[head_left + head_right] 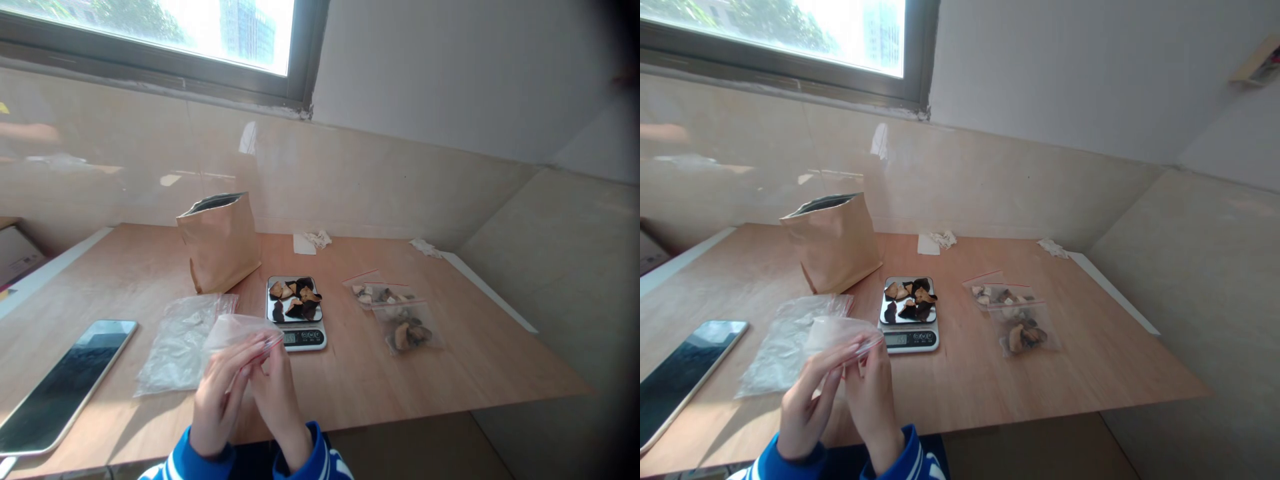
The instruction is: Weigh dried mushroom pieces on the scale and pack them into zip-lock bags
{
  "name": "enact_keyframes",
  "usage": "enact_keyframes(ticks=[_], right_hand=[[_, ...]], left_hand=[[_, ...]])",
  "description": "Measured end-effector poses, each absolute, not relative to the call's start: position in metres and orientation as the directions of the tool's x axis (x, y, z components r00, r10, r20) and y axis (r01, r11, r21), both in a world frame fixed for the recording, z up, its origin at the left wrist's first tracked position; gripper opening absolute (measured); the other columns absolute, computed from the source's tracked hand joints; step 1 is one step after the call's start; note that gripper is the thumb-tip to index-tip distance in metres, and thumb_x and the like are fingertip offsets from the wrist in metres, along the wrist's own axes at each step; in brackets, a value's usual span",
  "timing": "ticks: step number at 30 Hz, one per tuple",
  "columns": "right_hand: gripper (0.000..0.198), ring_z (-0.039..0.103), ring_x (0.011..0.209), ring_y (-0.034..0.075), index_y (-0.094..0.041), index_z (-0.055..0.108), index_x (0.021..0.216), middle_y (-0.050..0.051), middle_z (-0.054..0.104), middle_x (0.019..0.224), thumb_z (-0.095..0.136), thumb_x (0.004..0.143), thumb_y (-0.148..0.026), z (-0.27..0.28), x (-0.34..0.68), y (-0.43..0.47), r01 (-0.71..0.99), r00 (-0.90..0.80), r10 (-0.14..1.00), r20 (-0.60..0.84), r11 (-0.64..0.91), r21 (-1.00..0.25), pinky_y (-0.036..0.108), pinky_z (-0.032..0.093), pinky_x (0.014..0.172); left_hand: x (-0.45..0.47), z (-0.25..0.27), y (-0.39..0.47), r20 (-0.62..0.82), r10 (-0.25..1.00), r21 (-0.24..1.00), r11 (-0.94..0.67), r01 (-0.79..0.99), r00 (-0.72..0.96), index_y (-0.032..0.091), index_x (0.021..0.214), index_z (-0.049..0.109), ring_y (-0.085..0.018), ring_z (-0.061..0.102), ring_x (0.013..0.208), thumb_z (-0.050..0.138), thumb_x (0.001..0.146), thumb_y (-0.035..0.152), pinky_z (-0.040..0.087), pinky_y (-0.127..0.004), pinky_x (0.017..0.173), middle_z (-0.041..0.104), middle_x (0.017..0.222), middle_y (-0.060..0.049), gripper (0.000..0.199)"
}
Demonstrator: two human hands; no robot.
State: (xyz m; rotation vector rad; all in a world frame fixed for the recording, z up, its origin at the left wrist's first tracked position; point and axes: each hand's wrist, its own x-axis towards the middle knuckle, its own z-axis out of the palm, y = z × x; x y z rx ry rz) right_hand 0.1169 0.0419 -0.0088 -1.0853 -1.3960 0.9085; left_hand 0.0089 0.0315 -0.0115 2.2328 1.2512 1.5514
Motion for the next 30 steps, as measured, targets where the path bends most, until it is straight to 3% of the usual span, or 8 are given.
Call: enact_keyframes(ticks=[6, 9, 11, 16, 21, 26, 30], right_hand=[[0.011, 0.062, 0.084, 0.016, -0.021, 0.051, 0.099, 0.005, 0.063, 0.096, 0.046, 0.090, -0.020, -0.013, 0.126, 0.047, 0.240, 0.168, 0.955, 0.244, 0.200, -0.950, 0.028, 0.052, 0.076], [0.010, 0.059, 0.076, 0.014, -0.021, 0.052, 0.091, 0.002, 0.061, 0.086, 0.041, 0.091, -0.019, -0.013, 0.141, 0.053, 0.239, 0.157, 0.956, 0.247, 0.206, -0.949, 0.025, 0.050, 0.072], [0.014, 0.059, 0.076, 0.013, -0.020, 0.053, 0.087, 0.002, 0.061, 0.083, 0.040, 0.091, -0.019, -0.015, 0.154, 0.057, 0.231, 0.128, 0.955, 0.266, 0.232, -0.945, 0.025, 0.050, 0.072], [0.017, 0.056, 0.100, 0.019, -0.020, 0.056, 0.098, 0.008, 0.057, 0.103, 0.041, 0.091, -0.020, -0.023, 0.183, 0.066, 0.421, 0.293, 0.857, 0.423, 0.282, -0.862, 0.036, 0.049, 0.087], [0.032, 0.037, 0.133, 0.028, -0.021, 0.049, 0.125, 0.016, 0.040, 0.135, 0.040, 0.094, -0.021, -0.030, 0.190, 0.072, 0.601, 0.325, 0.808, 0.491, 0.225, -0.767, 0.051, 0.035, 0.106], [0.045, 0.024, 0.142, 0.032, -0.021, 0.035, 0.140, 0.021, 0.029, 0.146, 0.041, 0.095, -0.023, -0.030, 0.189, 0.088, 0.657, 0.255, 0.869, 0.423, 0.166, -0.736, 0.051, 0.033, 0.109], [0.052, 0.021, 0.143, 0.036, -0.014, 0.030, 0.144, 0.025, 0.023, 0.149, 0.043, 0.094, -0.026, -0.022, 0.186, 0.103, 0.675, 0.198, 0.916, 0.350, 0.132, -0.726, 0.054, 0.029, 0.111]], left_hand=[[0.026, -0.008, 0.036, 0.705, 0.702, 0.610, -0.523, 0.596, -0.106, 0.033, 0.118, 0.060, -0.022, 0.068, 0.097, 0.047, 0.090, 0.019, 0.055, -0.039, 0.082, 0.071, 0.110, -0.003, 0.034], [0.028, 0.005, 0.050, 0.562, 0.724, 0.770, -0.282, 0.572, -0.400, 0.031, 0.113, 0.060, -0.022, 0.069, 0.091, 0.042, 0.093, 0.030, 0.054, -0.039, 0.081, 0.072, 0.106, -0.002, 0.027], [0.027, 0.014, 0.064, 0.451, 0.739, 0.865, -0.223, 0.450, -0.500, 0.029, 0.109, 0.059, -0.023, 0.068, 0.096, 0.037, 0.095, 0.036, 0.053, -0.041, 0.087, 0.069, 0.111, -0.003, 0.027], [0.022, 0.019, 0.105, 0.336, 0.772, 0.927, -0.172, 0.332, -0.540, 0.022, 0.108, 0.056, -0.024, 0.062, 0.107, 0.033, 0.095, 0.046, 0.048, -0.040, 0.094, 0.066, 0.112, -0.007, 0.036], [0.025, 0.005, 0.133, 0.188, 0.808, 0.951, -0.007, 0.310, -0.558, 0.022, 0.117, 0.053, -0.022, 0.064, 0.079, 0.031, 0.094, 0.052, 0.050, -0.038, 0.070, 0.065, 0.087, -0.005, 0.045], [0.029, -0.015, 0.143, 0.177, 0.808, 0.958, -0.010, 0.286, -0.563, 0.022, 0.112, 0.052, -0.024, 0.062, 0.105, 0.027, 0.095, 0.050, 0.047, -0.044, 0.089, 0.066, 0.108, -0.010, 0.042], [0.034, -0.025, 0.142, 0.206, 0.810, 0.972, -0.104, 0.211, -0.548, 0.023, 0.114, 0.051, -0.022, 0.057, 0.116, 0.031, 0.094, 0.050, 0.044, -0.040, 0.101, 0.063, 0.121, -0.010, 0.039]])
